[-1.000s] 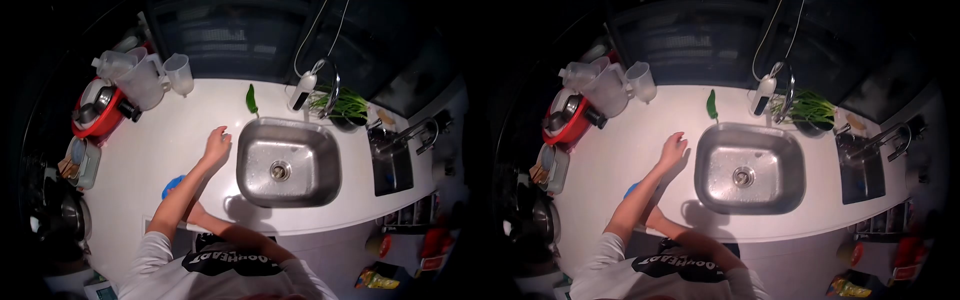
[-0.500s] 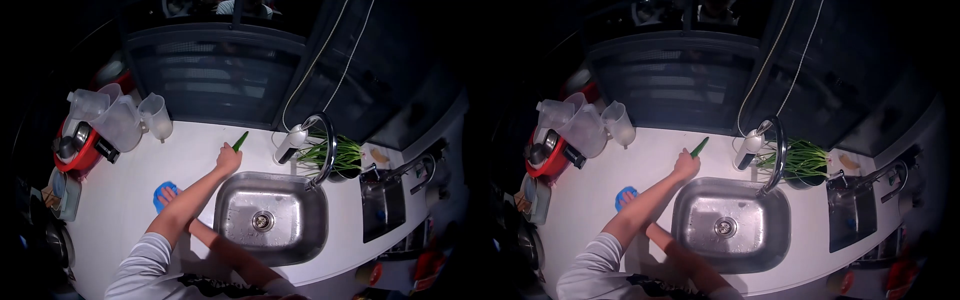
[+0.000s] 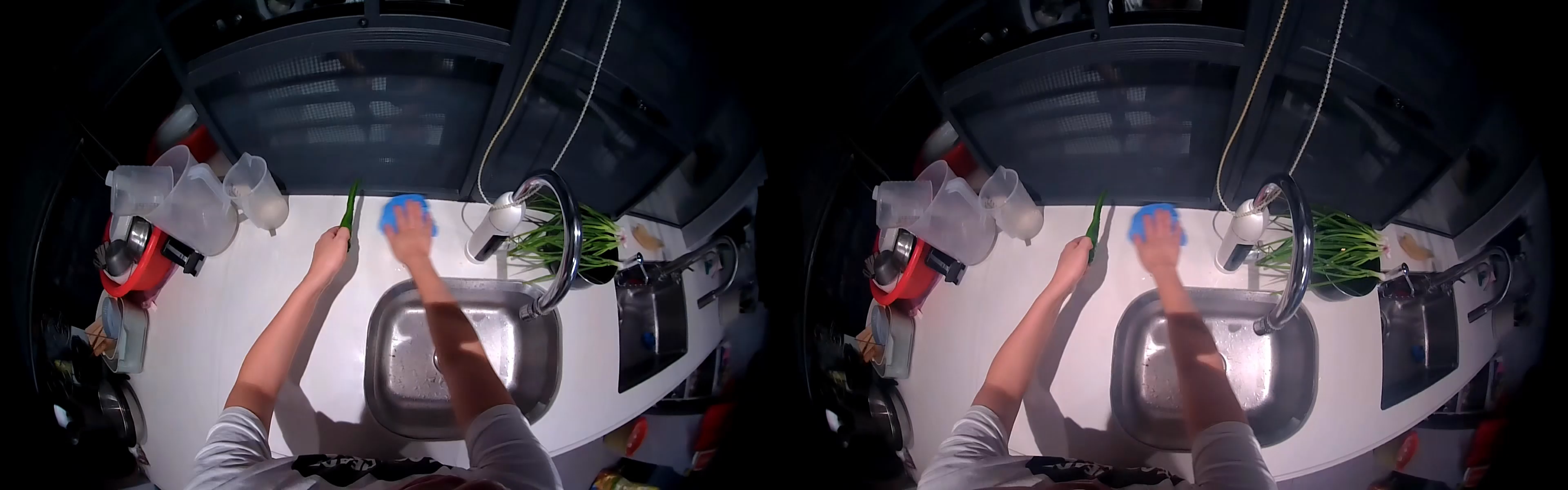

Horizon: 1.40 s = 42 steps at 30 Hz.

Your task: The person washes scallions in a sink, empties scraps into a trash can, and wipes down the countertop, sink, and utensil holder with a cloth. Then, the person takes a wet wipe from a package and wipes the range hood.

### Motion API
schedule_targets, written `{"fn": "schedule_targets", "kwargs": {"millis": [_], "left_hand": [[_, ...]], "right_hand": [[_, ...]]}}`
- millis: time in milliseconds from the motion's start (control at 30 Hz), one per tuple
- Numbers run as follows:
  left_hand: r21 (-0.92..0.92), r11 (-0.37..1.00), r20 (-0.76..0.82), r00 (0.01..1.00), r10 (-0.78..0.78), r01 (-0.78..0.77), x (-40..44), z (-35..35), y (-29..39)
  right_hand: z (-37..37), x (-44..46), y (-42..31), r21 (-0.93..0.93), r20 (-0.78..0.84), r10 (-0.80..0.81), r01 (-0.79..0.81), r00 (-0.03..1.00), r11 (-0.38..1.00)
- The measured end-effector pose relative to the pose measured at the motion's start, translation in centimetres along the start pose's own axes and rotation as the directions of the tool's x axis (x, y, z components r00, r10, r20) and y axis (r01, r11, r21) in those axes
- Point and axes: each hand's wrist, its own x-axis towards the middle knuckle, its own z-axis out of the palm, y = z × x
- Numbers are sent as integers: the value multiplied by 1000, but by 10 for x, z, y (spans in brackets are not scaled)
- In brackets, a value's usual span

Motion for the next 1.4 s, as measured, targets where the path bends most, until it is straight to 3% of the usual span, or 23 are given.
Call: {"fn": "schedule_targets", "kwargs": {"millis": [133, 233, 333, 400, 433, 467, 567, 667, 700, 733, 767, 800, 833, 867, 900, 967, 1000, 1033, 1067, 1100, 1200, 1300, 1400], "left_hand": [[162, 986, -86, 995, 44, -30, -1, 9, -25], [327, 944, -100, 992, 74, -38, -1, 24, -32], [459, 886, -146, 979, 141, -59, 0, 39, -30], [496, 861, -124, 973, 193, -108, -3, 58, -23], [480, 864, -132, 961, 244, -154, -8, 67, -18], [483, 858, -96, 963, 252, -177, 0, 77, -25], [516, 828, -85, 948, 306, -221, 6, 105, -35], [553, 791, -52, 936, 347, -263, -3, 116, -26], [556, 786, -36, 937, 348, -271, -7, 119, -23], [560, 784, -10, 944, 330, -268, -10, 120, -19], [541, 782, 15, 934, 358, -308, -9, 120, -22], [520, 781, 36, 922, 385, -346, -8, 121, -25], [498, 778, 53, 909, 413, -383, -6, 122, -27], [467, 786, 71, 904, 422, -404, -7, 123, -26], [438, 792, 90, 898, 431, -425, -10, 122, -22], [438, 765, 95, 871, 482, -472, -13, 120, -22], [464, 731, 86, 847, 525, -500, -11, 116, -26], [488, 695, 77, 819, 568, -528, -10, 113, -32], [536, 622, 72, 764, 641, -571, -10, 108, -38], [583, 543, 68, 702, 709, -604, -10, 103, -46], [571, 552, 93, 716, 692, -607, -6, 98, -61], [560, 621, 66, 777, 626, -548, -12, 104, -49], [531, 651, 45, 785, 618, -542, -10, 104, -52]], "right_hand": [[-30, -42, 54, 12, -197, 148, -149, 969, 989], [-38, -68, 47, 9, -243, 127, -129, 962, 992], [-32, -91, 31, -6, -222, 37, -39, 974, 999], [-23, -109, 12, 136, -236, -75, 110, 969, 985], [-26, -116, 1, 230, -145, -110, 142, 983, 963], [-37, -130, -16, 161, -162, -97, 123, 982, 979], [-68, -153, -22, 326, -112, -71, 104, 991, 940], [-42, -179, 17, 475, -1, 77, -67, 997, 878], [-7, -196, 42, 750, -104, 296, -121, 950, 650], [-15, -211, 68, 965, 22, 307, -100, 951, 242], [-24, -225, 94, 973, 147, 314, -79, 938, -219], [-57, -217, 103, 868, 448, 511, -222, 733, -443], [-61, -231, 137, 839, 446, 484, -162, 753, -520], [-97, -220, 132, 896, 244, 613, 67, 751, -438], [-137, -205, 130, 943, 170, 724, 102, 668, -316], [-172, -197, 147, 995, 80, 740, -102, 668, -16], [-154, -188, 167, 905, -201, 694, -141, 692, 402], [-137, -178, 187, 644, -465, 591, -206, 659, 737], [-134, -168, 198, 359, -331, 449, -329, 830, 873], [-131, -160, 207, 34, -112, 338, -337, 934, 941], [-117, -132, 213, -114, -162, 54, -73, 985, 991], [-77, -85, 240, -237, -388, -140, 48, 911, 970], [-60, -31, 246, -267, -347, 25, -125, 938, 956]]}}
